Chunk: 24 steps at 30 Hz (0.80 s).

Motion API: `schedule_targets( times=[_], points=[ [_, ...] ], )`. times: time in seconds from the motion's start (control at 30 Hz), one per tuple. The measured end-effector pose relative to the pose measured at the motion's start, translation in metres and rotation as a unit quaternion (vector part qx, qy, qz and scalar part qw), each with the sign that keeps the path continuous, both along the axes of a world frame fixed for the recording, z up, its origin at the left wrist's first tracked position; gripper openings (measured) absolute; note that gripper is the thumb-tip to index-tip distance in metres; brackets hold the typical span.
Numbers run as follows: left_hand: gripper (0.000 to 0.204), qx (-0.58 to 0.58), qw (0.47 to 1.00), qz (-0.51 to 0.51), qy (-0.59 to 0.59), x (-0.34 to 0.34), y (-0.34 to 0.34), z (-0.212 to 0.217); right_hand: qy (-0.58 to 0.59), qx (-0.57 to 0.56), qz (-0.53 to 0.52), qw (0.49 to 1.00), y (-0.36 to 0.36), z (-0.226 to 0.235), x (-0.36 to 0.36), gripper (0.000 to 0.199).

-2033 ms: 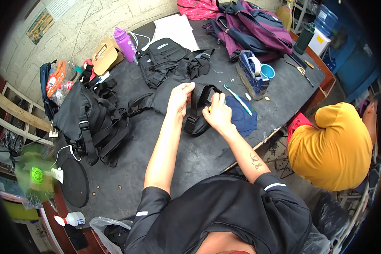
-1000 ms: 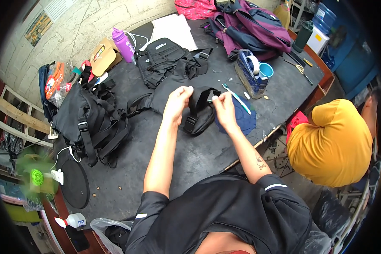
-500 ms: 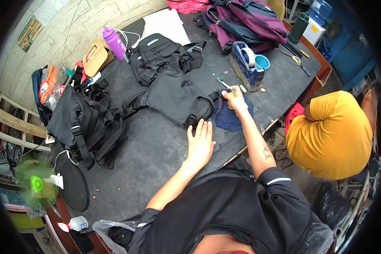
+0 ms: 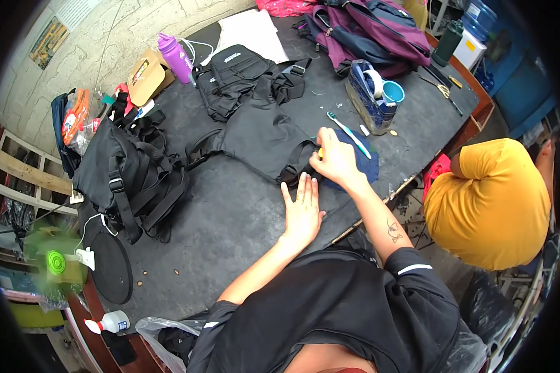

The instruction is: Inspecting, trimming loose threads, and organizing black bags on a workbench.

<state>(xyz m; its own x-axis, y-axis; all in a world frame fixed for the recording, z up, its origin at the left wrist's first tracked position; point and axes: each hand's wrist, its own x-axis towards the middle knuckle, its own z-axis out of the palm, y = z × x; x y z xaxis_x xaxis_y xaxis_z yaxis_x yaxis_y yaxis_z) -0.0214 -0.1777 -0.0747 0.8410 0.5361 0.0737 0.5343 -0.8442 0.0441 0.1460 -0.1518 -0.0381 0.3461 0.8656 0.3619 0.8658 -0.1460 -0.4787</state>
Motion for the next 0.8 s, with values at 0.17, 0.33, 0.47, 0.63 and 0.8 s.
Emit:
schedule_targets(
  times=[0.17, 0.33, 0.47, 0.63, 0.8],
  points=[
    [0.087, -0.013, 1.0, 0.01, -0.001, -0.001, 0.0, 0.0, 0.061, -0.015, 0.15, 0.987, 0.006, 0.013, -0.013, 0.034],
    [0.088, -0.009, 1.0, 0.007, -0.012, -0.003, 0.001, 0.002, 0.12, -0.044, 0.159, 0.979, -0.002, 0.024, 0.002, 0.036],
    [0.088, -0.008, 1.0, 0.007, -0.006, -0.001, 0.0, 0.003, 0.062, -0.041, 0.143, 0.987, 0.002, 0.022, 0.002, 0.038],
    [0.073, 0.006, 0.998, 0.012, -0.06, -0.002, 0.004, 0.011, 0.155, 0.035, 0.12, 0.98, 0.009, 0.005, 0.011, 0.036],
    [0.037, 0.009, 0.975, 0.016, -0.219, -0.008, 0.026, 0.025, 0.362, 0.157, -0.03, 0.918, -0.007, -0.008, 0.066, 0.036]
  ],
)
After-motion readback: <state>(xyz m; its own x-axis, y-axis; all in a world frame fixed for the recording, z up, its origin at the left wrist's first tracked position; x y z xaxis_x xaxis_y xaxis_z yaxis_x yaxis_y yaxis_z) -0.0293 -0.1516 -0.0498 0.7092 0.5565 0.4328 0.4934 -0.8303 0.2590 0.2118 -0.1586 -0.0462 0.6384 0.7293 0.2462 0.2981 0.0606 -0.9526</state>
